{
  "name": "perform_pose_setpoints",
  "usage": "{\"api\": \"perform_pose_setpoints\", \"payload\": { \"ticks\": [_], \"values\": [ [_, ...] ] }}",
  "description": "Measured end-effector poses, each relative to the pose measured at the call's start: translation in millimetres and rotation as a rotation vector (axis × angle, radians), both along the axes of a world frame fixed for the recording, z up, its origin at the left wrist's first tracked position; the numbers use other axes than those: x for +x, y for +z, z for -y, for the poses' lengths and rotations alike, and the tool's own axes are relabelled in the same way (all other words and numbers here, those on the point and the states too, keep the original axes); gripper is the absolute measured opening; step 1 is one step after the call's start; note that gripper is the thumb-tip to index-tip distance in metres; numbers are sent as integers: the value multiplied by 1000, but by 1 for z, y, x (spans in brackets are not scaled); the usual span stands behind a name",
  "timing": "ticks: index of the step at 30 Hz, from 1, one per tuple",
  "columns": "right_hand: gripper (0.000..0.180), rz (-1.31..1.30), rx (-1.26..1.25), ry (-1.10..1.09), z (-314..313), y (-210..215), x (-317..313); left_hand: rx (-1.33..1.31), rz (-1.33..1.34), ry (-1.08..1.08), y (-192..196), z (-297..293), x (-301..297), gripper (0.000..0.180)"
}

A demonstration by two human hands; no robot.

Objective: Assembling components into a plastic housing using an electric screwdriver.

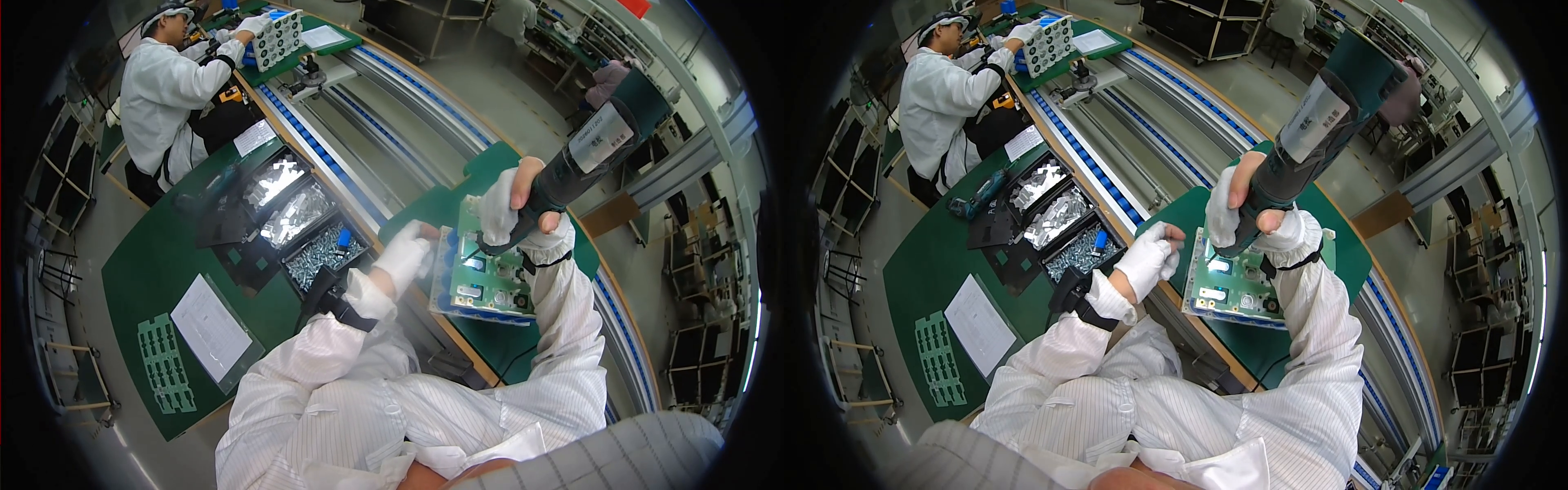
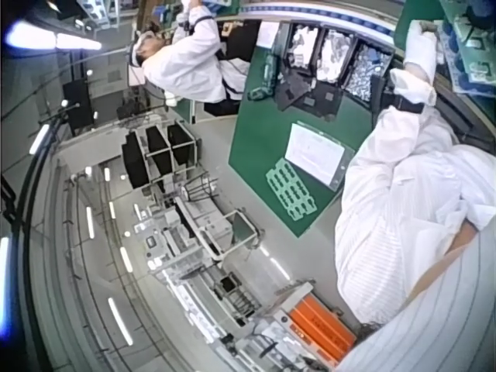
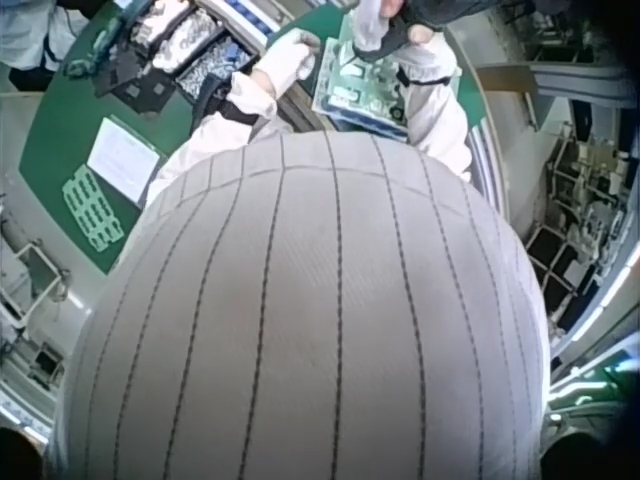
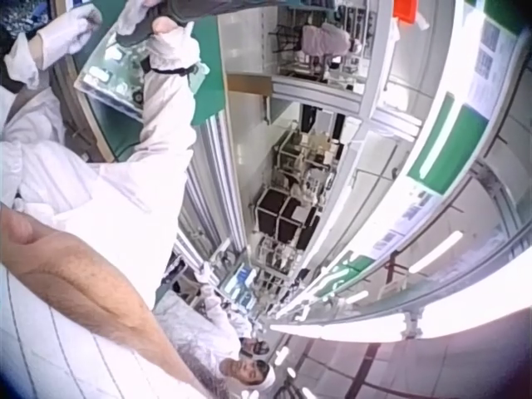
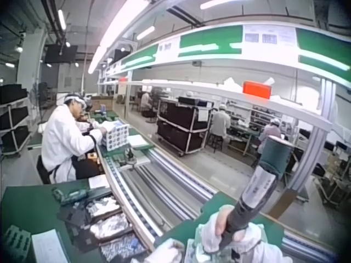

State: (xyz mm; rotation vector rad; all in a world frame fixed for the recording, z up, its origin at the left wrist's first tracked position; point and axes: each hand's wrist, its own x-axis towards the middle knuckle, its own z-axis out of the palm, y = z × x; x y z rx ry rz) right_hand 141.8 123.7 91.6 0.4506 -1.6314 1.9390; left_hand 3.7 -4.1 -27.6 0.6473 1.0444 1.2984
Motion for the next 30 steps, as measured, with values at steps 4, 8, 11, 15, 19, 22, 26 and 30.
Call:
{"api": "perform_pose_setpoints", "payload": {
  "ticks": [4, 8, 11, 15, 19, 22, 26, 30],
  "values": [
    [47, -5, 40, 83, -3, -2, -1, -88, -24, 41, 4, 6, 0, 17],
    [49, 11, 54, 71, 3, 0, -1, 52, -72, 73, 21, 16, 4, 16],
    [49, -33, -38, 38, 12, 6, 0, 4, -99, 10, 30, 20, 3, 14],
    [49, -209, -128, -23, 13, 20, 7, 24, -213, -37, 31, 20, 5, 15],
    [47, -202, -139, -90, 10, 22, 8, 17, 120, -56, 29, 21, 12, 15],
    [47, -184, -162, -129, 11, 17, 7, 24, 261, -56, 27, 21, 14, 16],
    [47, -184, -119, -135, 13, 16, 5, -19, 273, -128, 23, 21, 13, 14],
    [48, -191, -103, -139, 19, 19, 5, 19, 199, -96, 22, 21, 18, 16]
  ]
}}
